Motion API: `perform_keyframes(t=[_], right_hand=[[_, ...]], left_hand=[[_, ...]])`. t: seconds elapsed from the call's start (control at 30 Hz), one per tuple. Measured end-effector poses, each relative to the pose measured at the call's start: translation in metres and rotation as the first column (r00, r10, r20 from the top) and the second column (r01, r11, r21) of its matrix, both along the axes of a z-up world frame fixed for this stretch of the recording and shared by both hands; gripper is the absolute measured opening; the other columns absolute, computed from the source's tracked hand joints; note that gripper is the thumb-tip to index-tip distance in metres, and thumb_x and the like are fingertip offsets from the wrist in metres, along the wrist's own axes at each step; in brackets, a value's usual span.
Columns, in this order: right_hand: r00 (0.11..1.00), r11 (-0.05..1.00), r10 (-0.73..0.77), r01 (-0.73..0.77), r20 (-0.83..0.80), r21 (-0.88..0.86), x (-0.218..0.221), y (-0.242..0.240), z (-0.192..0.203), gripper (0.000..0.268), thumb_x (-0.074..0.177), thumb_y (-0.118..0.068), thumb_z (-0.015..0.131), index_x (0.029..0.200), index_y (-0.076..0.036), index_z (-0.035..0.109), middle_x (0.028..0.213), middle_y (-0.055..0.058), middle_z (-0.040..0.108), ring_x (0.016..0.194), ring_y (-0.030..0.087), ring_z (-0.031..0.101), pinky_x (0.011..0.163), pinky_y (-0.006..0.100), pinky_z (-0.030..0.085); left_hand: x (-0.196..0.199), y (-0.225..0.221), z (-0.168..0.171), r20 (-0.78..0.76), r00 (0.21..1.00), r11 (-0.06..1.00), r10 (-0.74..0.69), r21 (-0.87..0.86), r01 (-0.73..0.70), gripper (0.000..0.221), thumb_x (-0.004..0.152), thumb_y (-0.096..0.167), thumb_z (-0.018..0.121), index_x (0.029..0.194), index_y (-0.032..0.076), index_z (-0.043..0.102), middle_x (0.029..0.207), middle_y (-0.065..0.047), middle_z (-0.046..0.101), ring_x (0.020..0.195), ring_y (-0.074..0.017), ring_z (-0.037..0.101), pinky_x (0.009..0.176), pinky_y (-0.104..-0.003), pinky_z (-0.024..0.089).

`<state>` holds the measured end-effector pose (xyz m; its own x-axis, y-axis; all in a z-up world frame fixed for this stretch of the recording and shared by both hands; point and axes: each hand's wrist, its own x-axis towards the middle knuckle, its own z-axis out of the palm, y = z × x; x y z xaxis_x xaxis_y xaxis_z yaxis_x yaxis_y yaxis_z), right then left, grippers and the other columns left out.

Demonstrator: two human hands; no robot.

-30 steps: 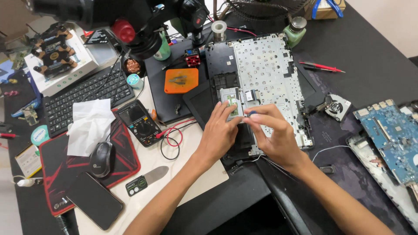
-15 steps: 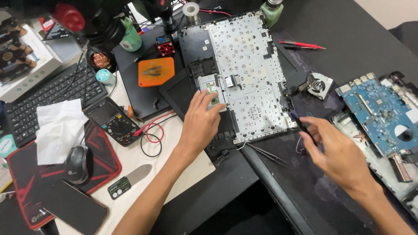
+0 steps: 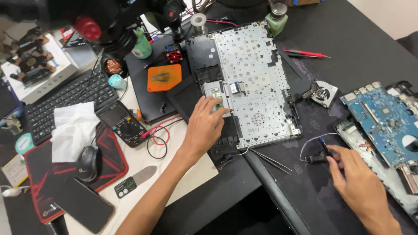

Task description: The person is disassembling a laptop, specifically focusing on the screen assembly and inner components like the motherboard and daughterboards.

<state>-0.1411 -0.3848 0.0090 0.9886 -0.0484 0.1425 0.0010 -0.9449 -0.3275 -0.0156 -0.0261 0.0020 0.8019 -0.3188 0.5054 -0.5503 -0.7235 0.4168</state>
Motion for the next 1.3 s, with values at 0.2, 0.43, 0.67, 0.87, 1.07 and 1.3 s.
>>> perform_keyframes(t=[0.2,0.43,0.67,0.87,1.07,1.3], right_hand=[[0.977,0.984,0.088,-0.054,0.197,-0.172,0.004,0.013,0.020,0.034,0.090,-0.017,0.071,0.122,-0.008,0.068,0.108,0.014,0.069,0.094,0.030,0.070,0.079,0.037,0.056],[0.971,0.697,0.161,0.014,-0.176,0.717,-0.004,0.052,-0.021,0.037,0.086,-0.009,0.071,0.123,-0.007,0.070,0.105,0.008,0.078,0.096,0.012,0.073,0.081,0.030,0.057],[0.925,0.917,0.368,-0.378,0.094,0.127,0.010,0.096,0.001,0.033,0.081,-0.018,0.073,0.112,-0.009,0.069,0.100,0.008,0.067,0.095,0.029,0.065,0.084,0.039,0.053],[0.945,0.946,0.324,-0.324,-0.049,0.012,-0.001,0.076,0.005,0.026,0.088,-0.019,0.066,0.113,-0.010,0.065,0.097,0.009,0.066,0.093,0.031,0.066,0.079,0.042,0.054],[0.969,0.983,0.065,-0.104,-0.239,-0.153,-0.026,0.039,0.010,0.029,0.095,-0.029,0.067,0.121,-0.017,0.063,0.103,0.010,0.067,0.093,0.035,0.068,0.076,0.045,0.056],[0.986,0.960,0.124,-0.090,-0.114,0.265,-0.037,0.073,0.022,0.039,0.089,-0.027,0.067,0.126,-0.014,0.064,0.110,0.009,0.069,0.095,0.021,0.073,0.080,0.035,0.058]], left_hand=[[0.010,0.006,0.005,-0.026,0.999,0.999,-0.039,0.020,0.040,0.020,0.083,0.000,0.068,0.102,0.003,0.074,0.115,-0.016,0.067,0.114,-0.0364,0.061,0.113,-0.050,0.040],[0.019,0.003,0.008,0.007,0.998,0.997,-0.055,0.052,0.055,0.018,0.082,0.001,0.068,0.100,0.001,0.072,0.106,-0.015,0.067,0.106,-0.0350,0.061,0.103,-0.046,0.044],[0.026,0.004,0.006,0.026,0.999,0.998,-0.028,0.051,0.026,0.012,0.088,0.004,0.066,0.099,0.002,0.072,0.091,-0.012,0.066,0.096,-0.0309,0.063,0.104,-0.048,0.043],[0.023,0.006,0.005,-0.020,1.000,0.996,-0.022,0.081,0.023,0.008,0.090,0.007,0.066,0.096,0.004,0.070,0.092,-0.012,0.067,0.097,-0.0301,0.064,0.106,-0.049,0.042],[0.019,0.008,-0.002,-0.036,0.999,0.990,-0.034,0.134,0.038,0.008,0.091,0.012,0.067,0.096,0.005,0.070,0.100,-0.011,0.069,0.106,-0.0302,0.064,0.108,-0.054,0.039],[0.018,0.005,0.001,-0.067,0.996,0.981,-0.056,0.182,0.068,0.017,0.089,0.017,0.071,0.101,0.005,0.072,0.101,-0.013,0.069,0.104,-0.0324,0.065,0.106,-0.055,0.039]])
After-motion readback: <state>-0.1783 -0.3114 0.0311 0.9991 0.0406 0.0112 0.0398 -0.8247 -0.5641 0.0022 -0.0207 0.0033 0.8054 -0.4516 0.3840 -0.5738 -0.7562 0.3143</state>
